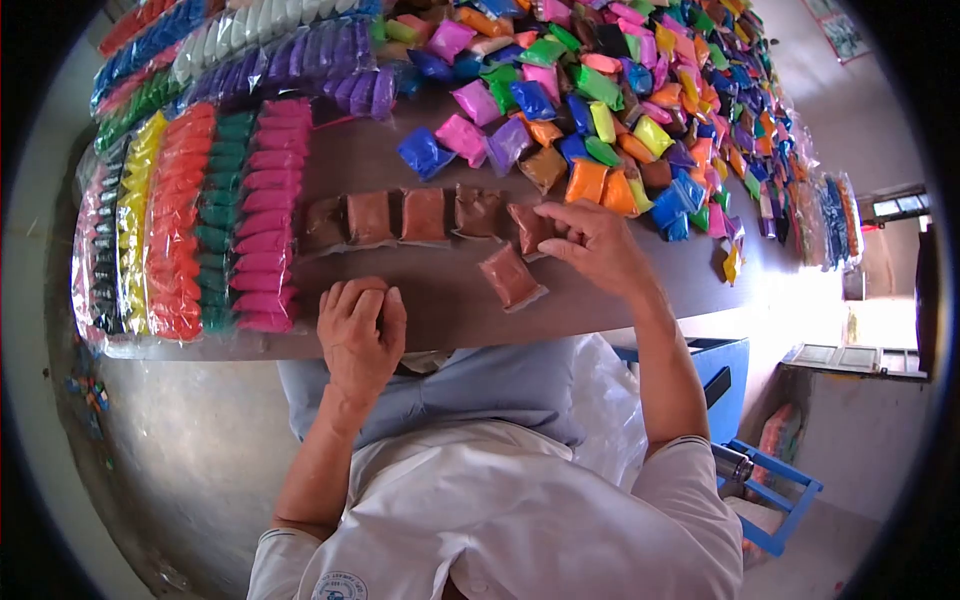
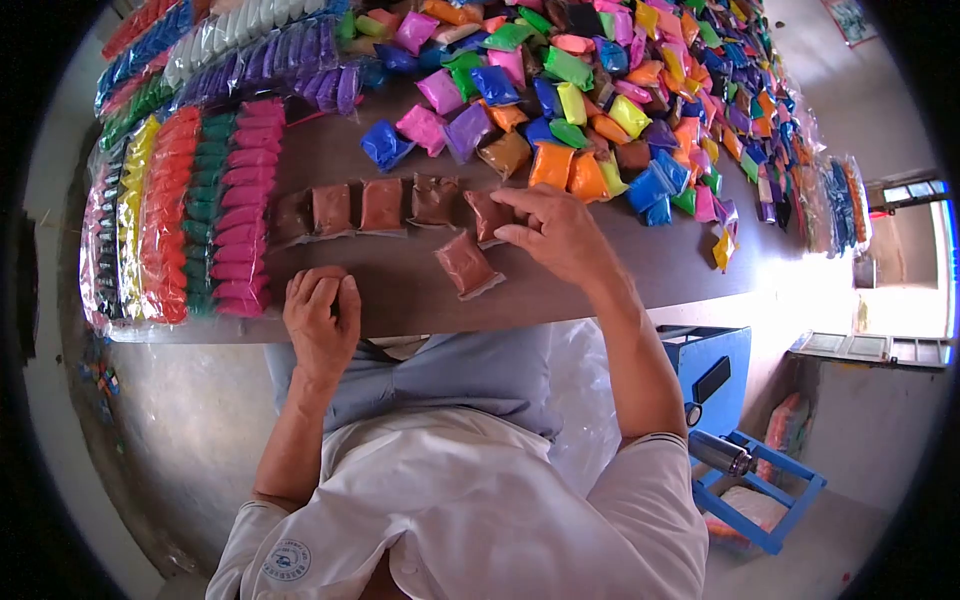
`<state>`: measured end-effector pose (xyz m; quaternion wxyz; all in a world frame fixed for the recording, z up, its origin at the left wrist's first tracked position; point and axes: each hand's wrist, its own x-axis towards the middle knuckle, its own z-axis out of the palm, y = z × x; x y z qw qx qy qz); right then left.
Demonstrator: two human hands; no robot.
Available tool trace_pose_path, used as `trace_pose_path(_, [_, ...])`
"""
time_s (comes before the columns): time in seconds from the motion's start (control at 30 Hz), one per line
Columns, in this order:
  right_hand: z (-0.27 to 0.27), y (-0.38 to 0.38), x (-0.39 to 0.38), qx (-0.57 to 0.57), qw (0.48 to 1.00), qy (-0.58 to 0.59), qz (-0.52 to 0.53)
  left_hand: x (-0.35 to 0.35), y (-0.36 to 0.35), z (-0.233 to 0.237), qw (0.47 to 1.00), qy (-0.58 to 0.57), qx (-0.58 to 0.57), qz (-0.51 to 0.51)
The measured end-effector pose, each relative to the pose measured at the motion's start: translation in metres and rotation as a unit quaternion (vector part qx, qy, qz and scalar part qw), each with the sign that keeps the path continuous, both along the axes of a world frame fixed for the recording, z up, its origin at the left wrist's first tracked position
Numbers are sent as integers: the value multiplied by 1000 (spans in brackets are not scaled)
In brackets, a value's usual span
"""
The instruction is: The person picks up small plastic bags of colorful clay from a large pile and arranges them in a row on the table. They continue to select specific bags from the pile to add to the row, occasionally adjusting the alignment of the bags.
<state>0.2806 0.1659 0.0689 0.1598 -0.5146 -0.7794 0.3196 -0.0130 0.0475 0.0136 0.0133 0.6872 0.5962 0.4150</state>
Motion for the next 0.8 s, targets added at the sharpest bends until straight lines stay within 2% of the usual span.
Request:
trace_pose_path(0.13, [-18,3,-7,9,998,64,-14,-1,0,-2,1000,-1,-18,-1])
trace_pose_path(0.27, [-14,5,-16,59,997,40,-3,-2,0,-1,1000,0,-19,0])
trace_pose_path(0.33, [-11,3,-21,100,993,32,-45,-2,0,-1,1000,-1,-20,0])
trace_pose_path(0.47, [-9,3,-25,88,995,-6,-45,-2,0,3,999,-4,-52,-6])
trace_pose_path(0.63, [-26,1,-28,88,992,54,-73,-1,0,2,998,-6,-56,-9])
trace_pose_path(0.8, [-27,-1,-32,85,991,44,-95,-3,3,5,997,-7,-72,-22])
